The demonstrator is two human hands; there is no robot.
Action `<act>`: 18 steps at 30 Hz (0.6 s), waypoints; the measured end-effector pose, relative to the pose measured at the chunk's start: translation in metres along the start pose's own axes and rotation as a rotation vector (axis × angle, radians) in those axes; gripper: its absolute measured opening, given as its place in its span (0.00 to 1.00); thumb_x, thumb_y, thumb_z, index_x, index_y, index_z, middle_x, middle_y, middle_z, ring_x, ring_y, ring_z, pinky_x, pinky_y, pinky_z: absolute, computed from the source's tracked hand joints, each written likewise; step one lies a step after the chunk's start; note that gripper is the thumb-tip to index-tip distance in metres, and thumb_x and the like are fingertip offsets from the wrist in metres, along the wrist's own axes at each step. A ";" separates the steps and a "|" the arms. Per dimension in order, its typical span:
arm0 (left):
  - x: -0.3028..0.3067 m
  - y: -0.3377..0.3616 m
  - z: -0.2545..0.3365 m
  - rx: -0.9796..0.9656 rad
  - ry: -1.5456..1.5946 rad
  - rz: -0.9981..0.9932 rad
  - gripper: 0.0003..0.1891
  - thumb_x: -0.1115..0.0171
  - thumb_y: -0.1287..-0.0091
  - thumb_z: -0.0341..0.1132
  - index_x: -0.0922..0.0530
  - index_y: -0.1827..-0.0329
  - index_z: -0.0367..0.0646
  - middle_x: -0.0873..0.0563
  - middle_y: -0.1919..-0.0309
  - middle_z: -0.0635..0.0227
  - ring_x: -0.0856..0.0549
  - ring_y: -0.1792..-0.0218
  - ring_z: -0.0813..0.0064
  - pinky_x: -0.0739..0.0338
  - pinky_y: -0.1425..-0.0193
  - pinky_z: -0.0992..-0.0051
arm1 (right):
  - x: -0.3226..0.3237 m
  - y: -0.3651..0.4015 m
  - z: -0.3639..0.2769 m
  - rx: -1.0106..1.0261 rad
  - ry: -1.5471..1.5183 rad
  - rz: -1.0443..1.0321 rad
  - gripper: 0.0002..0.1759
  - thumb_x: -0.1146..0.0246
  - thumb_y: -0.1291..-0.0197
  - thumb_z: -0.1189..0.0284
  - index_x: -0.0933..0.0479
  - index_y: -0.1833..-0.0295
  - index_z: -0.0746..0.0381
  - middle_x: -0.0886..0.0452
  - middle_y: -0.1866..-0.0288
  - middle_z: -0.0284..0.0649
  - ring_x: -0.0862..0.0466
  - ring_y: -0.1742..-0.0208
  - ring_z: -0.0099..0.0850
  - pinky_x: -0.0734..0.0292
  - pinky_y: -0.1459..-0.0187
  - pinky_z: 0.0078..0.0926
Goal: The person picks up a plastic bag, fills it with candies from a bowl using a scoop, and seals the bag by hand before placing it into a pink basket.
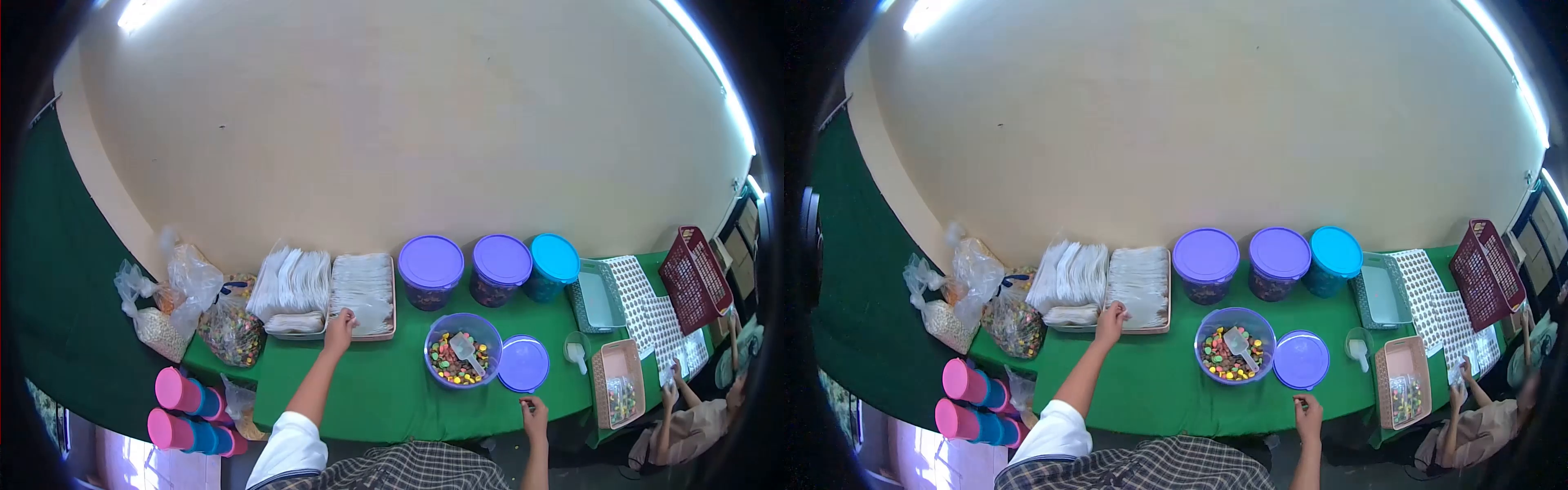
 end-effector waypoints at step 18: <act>0.038 0.089 0.142 0.192 -0.073 -0.242 0.24 0.28 0.48 0.50 0.18 0.53 0.46 0.17 0.72 0.63 0.18 0.70 0.72 0.25 0.64 0.70 | -0.131 -0.060 -0.202 0.130 -0.331 -0.705 0.08 0.34 0.42 0.71 0.19 0.63 0.66 0.18 0.72 0.33 0.21 0.68 0.20 0.27 0.64 0.20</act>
Point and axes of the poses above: each hand's wrist, its own y-axis away from the middle knuckle, its own x-axis out of the back of the hand, z = x × y, the point moved 5 cm from there along -y, towards the middle knuckle
